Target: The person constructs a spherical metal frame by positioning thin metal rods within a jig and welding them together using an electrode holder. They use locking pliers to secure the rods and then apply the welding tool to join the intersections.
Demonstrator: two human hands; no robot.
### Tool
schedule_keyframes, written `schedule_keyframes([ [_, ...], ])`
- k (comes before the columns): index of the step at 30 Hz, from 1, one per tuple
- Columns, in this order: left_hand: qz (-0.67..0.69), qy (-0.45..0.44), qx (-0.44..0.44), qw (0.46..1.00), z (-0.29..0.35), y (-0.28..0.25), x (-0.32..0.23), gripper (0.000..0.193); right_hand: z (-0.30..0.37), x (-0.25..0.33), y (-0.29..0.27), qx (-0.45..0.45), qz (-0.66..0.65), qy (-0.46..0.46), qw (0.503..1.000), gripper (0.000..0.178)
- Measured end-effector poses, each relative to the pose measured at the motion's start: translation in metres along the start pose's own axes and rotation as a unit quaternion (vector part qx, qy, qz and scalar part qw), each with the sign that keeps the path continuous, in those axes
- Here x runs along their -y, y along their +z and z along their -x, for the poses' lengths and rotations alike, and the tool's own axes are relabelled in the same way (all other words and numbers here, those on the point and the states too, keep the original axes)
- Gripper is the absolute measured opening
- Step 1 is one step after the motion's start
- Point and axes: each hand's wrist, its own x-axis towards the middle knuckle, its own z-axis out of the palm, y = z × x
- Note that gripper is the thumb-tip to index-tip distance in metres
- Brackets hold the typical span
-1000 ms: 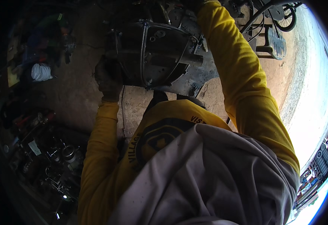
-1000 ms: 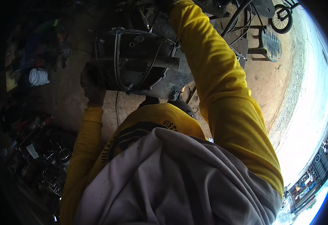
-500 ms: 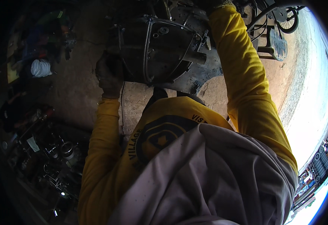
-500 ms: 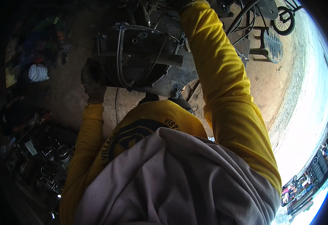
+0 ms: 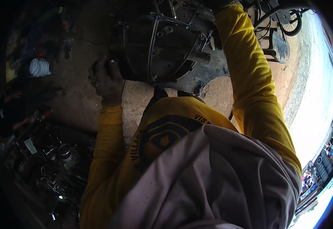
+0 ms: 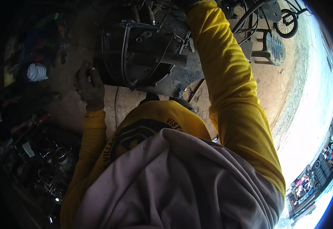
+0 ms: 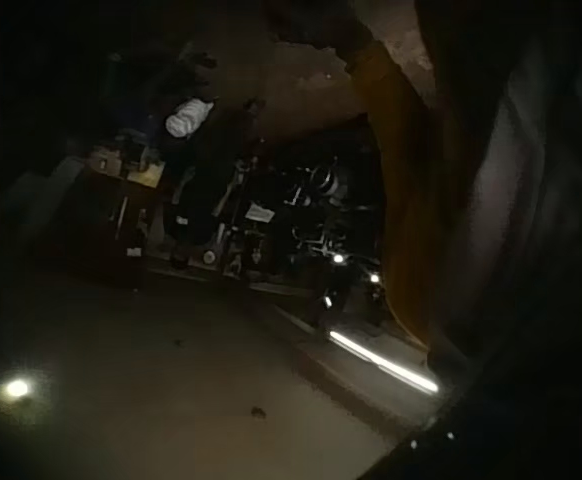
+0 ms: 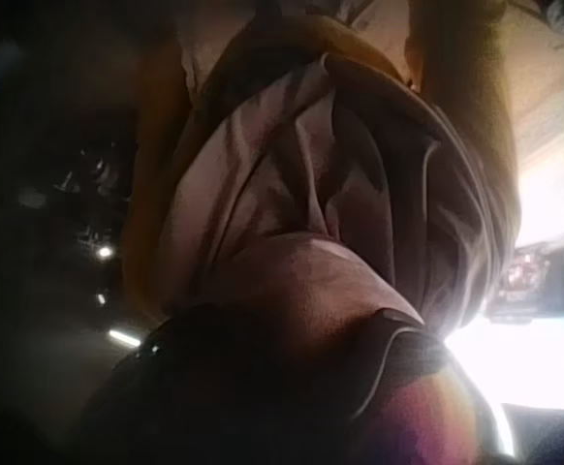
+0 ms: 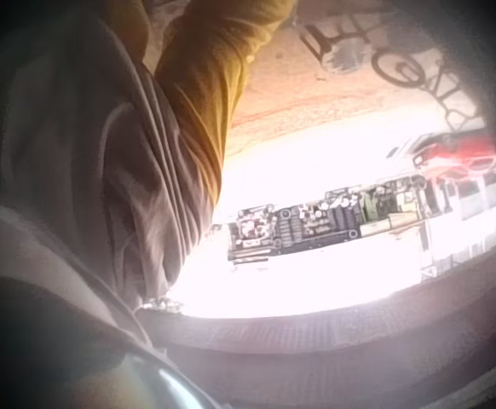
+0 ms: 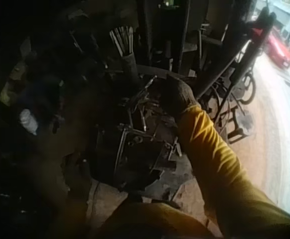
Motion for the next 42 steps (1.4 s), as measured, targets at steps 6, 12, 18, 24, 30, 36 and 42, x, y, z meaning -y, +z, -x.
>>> schedule_keyframes([
  [6,0.026,0.144,0.038,0.989,-0.039,-0.014,-0.07,0.029,-0.014,0.026,-0.039,-0.086,0.001,0.105,0.991,0.039],
  [12,-0.102,0.107,0.192,0.97,-0.05,-0.012,-0.099,0.022,0.033,-0.014,0.025,-0.046,0.086,0.028,0.995,0.044],
  [18,-0.189,0.17,0.178,0.951,-0.042,-0.01,-0.096,0.019,0.014,0.045,-0.024,0.002,0.022,0.188,0.982,0.036],
  [24,-0.158,0.121,0.199,0.96,-0.042,-0.005,-0.098,0.016,0.035,0.024,0.007,0.124,0.278,0.029,0.952,0.029],
  [30,-0.088,0.134,0.132,0.978,-0.049,-0.001,-0.098,0.012,0.033,0.04,0.006,0.02,0.22,0.101,0.97,0.029],
  [36,-0.163,0.205,0.121,0.957,-0.047,-0.008,-0.1,0.01,0.032,0.048,0.007,-0.004,0.08,0.219,0.972,0.033],
  [42,-0.147,0.227,0.12,0.955,-0.052,-0.009,-0.096,0.015,0.009,0.033,0.017,-0.083,0.148,-0.007,0.985,0.029],
])
